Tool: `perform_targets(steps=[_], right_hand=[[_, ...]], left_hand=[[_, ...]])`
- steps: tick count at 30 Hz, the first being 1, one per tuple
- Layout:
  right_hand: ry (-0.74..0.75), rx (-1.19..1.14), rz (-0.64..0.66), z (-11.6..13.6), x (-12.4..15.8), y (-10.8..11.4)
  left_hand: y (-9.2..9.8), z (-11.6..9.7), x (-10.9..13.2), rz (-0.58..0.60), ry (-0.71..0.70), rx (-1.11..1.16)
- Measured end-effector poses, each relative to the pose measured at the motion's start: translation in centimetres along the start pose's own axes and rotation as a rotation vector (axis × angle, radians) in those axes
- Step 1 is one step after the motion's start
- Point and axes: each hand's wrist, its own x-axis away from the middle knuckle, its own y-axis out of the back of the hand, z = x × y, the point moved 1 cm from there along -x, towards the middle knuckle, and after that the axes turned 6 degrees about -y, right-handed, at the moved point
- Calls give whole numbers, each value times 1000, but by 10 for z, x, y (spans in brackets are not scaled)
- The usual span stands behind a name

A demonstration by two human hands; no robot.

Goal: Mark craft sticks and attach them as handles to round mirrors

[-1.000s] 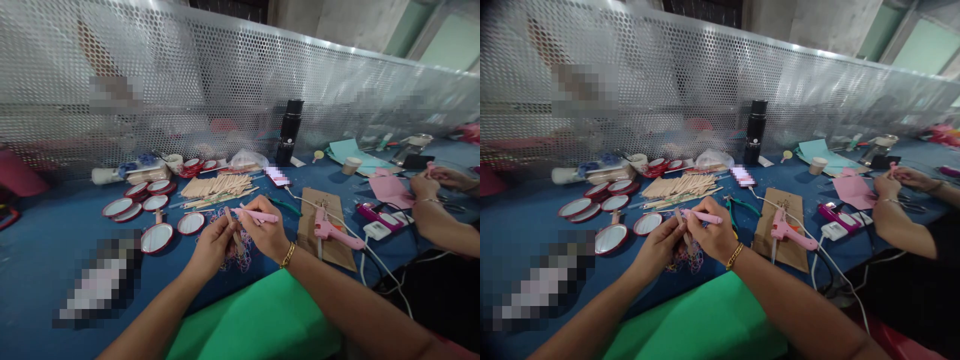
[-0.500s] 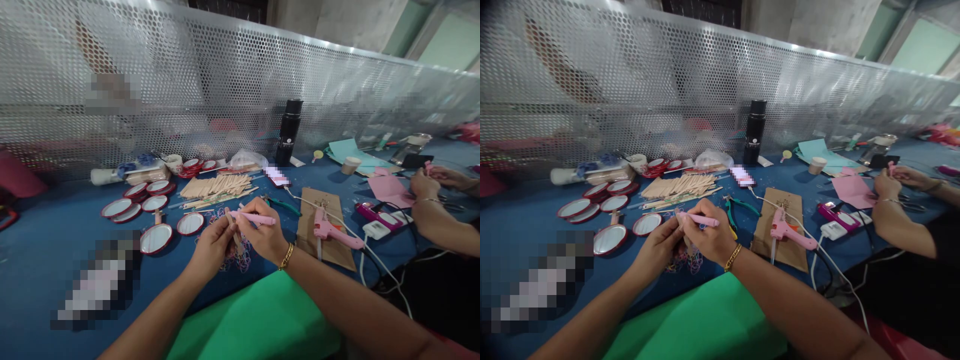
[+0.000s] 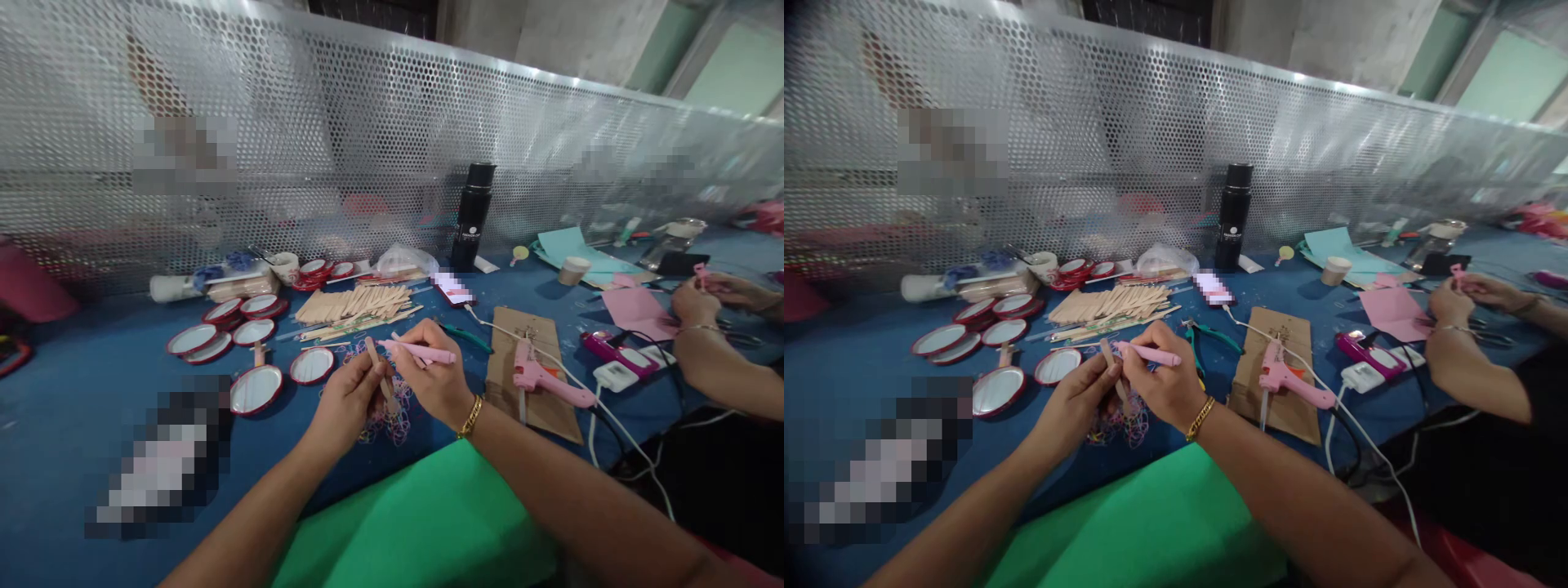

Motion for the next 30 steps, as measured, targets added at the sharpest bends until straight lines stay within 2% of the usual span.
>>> perform_targets(steps=[5,20,25,30], right_hand=[[17,-16,44,1,0,-1],[16,3,-13,0,-1,-1],[32,-4,38,0,1,-1],[17,3,-9,1,0,-1]], left_hand=[[-1,1,-1,6,-16,-4],[0,1,-1,-4,-11,-24],[0,1,-1,-1,-24,-31],[1,1,-1,-5,-7,-23]])
